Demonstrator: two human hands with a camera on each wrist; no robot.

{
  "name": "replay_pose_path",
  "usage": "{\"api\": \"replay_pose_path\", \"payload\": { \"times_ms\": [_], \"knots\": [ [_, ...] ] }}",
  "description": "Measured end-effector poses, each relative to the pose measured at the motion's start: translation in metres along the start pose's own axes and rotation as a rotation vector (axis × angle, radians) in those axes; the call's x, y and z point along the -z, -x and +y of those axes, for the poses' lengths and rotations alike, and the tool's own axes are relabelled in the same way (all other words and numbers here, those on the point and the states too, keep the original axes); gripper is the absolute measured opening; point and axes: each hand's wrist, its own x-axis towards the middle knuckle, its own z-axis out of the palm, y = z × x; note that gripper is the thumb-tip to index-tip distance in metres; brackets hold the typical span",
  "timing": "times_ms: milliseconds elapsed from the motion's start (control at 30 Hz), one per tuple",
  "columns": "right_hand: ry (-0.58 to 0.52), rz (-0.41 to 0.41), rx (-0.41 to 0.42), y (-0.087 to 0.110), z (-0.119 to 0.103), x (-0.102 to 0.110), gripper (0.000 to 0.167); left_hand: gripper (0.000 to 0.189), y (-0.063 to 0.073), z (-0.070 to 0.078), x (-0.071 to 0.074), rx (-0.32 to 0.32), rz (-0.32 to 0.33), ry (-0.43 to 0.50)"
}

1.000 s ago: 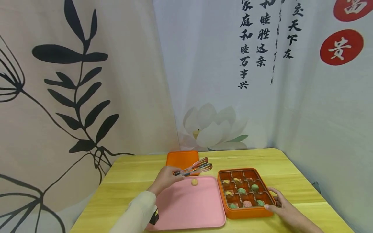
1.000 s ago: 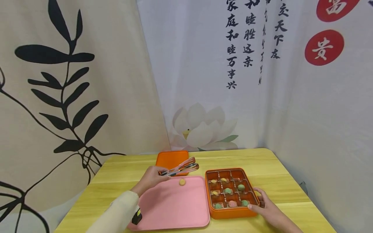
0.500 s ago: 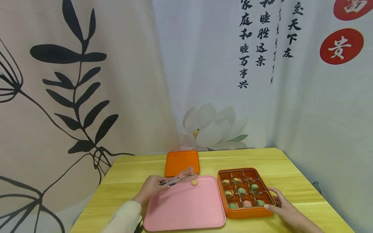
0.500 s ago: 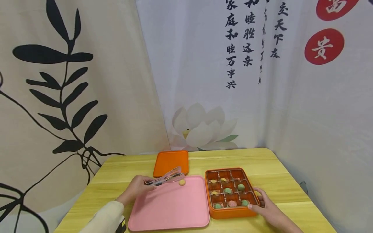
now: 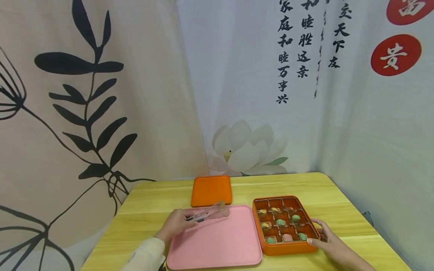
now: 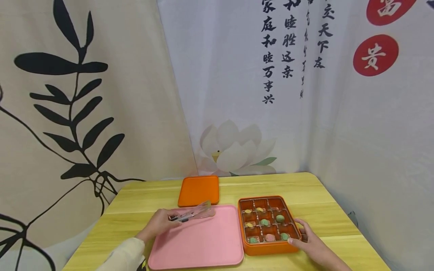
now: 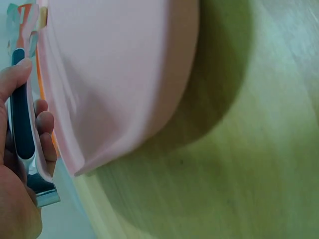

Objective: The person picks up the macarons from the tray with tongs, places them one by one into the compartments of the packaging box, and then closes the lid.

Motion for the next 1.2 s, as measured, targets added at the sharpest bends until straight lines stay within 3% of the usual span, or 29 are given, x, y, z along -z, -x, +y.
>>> {"api": "replay_pose_path", "payload": {
  "times_ms": [300, 667, 1200],
  "knots": [
    [0.009, 0.009, -0.003, 0.000, 0.000, -0.001, 0.075, 0.017, -0.001, -0.004, -0.010, -0.019, -0.001, -0.047],
    [0.056, 0.040, -0.032, 0.001, -0.004, -0.001, 0.074, 0.008, -0.002, 0.000, -0.011, -0.017, -0.032, -0.058],
    [0.047, 0.016, -0.013, 0.000, -0.002, 0.000, 0.075, 0.007, -0.003, 0.005, -0.009, -0.024, -0.027, -0.052]
  ]
}}
